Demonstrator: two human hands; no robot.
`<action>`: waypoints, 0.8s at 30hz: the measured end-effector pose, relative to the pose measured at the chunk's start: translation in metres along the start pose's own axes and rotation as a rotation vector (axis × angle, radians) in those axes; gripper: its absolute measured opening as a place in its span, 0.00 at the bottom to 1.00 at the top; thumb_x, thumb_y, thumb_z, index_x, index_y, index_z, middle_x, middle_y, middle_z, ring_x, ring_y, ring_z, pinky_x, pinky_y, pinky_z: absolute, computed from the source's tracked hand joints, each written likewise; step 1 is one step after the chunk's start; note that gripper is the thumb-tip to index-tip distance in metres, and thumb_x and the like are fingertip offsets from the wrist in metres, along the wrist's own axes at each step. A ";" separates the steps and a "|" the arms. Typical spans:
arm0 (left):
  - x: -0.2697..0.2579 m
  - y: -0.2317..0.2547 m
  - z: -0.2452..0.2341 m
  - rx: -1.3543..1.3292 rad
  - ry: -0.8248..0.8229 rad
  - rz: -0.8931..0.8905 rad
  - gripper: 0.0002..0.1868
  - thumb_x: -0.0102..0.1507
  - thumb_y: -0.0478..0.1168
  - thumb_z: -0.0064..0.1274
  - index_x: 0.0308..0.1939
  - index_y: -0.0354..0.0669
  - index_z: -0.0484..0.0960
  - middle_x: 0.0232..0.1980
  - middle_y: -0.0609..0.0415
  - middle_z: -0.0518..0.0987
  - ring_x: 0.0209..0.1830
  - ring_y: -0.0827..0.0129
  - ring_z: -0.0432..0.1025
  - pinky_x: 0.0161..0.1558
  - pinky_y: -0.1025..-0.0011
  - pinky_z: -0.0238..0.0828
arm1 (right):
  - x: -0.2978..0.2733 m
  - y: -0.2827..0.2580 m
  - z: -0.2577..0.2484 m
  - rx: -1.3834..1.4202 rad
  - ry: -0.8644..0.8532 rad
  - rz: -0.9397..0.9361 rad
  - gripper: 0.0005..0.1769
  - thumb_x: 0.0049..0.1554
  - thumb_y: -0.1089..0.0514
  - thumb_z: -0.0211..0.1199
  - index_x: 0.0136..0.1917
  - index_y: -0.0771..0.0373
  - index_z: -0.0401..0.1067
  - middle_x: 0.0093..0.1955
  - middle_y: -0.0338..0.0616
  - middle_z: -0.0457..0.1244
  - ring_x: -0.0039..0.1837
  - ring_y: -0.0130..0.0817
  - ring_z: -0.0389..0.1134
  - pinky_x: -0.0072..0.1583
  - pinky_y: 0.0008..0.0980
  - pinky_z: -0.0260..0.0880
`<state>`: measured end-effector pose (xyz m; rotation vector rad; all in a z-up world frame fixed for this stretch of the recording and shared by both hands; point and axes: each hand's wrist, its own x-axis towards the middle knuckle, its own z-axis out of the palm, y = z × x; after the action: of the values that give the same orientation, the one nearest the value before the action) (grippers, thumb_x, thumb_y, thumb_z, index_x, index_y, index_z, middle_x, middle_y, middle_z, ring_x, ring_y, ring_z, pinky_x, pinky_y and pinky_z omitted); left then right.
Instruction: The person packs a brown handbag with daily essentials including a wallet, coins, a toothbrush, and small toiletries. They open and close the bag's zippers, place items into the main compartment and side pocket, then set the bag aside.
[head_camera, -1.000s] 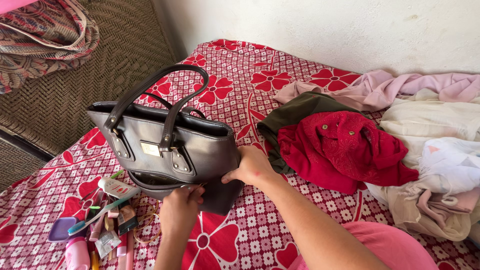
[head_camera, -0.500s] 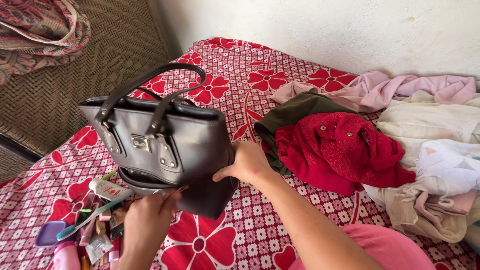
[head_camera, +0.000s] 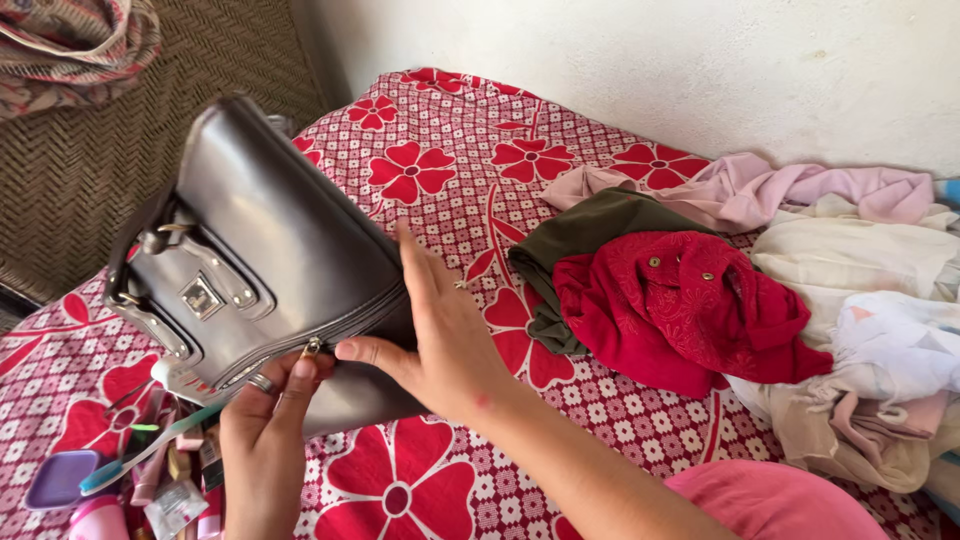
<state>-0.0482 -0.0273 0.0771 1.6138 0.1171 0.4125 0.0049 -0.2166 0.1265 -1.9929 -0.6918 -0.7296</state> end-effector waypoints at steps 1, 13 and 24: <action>0.001 0.001 -0.001 -0.027 -0.003 -0.003 0.14 0.71 0.39 0.49 0.47 0.30 0.84 0.45 0.51 0.85 0.47 0.76 0.76 0.53 0.78 0.71 | -0.001 -0.003 0.003 -0.043 -0.020 -0.049 0.61 0.53 0.36 0.71 0.80 0.78 0.46 0.72 0.69 0.58 0.71 0.61 0.64 0.66 0.48 0.65; -0.002 0.011 0.020 0.487 0.060 0.173 0.14 0.65 0.46 0.57 0.45 0.40 0.88 0.35 0.50 0.87 0.33 0.72 0.82 0.37 0.71 0.74 | -0.012 0.002 0.011 0.031 0.084 0.121 0.31 0.54 0.42 0.73 0.60 0.64 0.67 0.50 0.48 0.69 0.52 0.46 0.75 0.53 0.40 0.73; 0.001 0.009 0.013 0.682 0.108 0.098 0.15 0.62 0.51 0.59 0.37 0.45 0.90 0.24 0.53 0.84 0.20 0.64 0.78 0.29 0.65 0.72 | -0.011 0.014 0.015 -0.032 0.045 0.081 0.33 0.51 0.39 0.74 0.56 0.64 0.68 0.46 0.48 0.69 0.48 0.47 0.74 0.48 0.40 0.72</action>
<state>-0.0446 -0.0397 0.0862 2.2735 0.2846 0.5744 0.0111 -0.2122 0.1043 -2.0154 -0.5728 -0.7384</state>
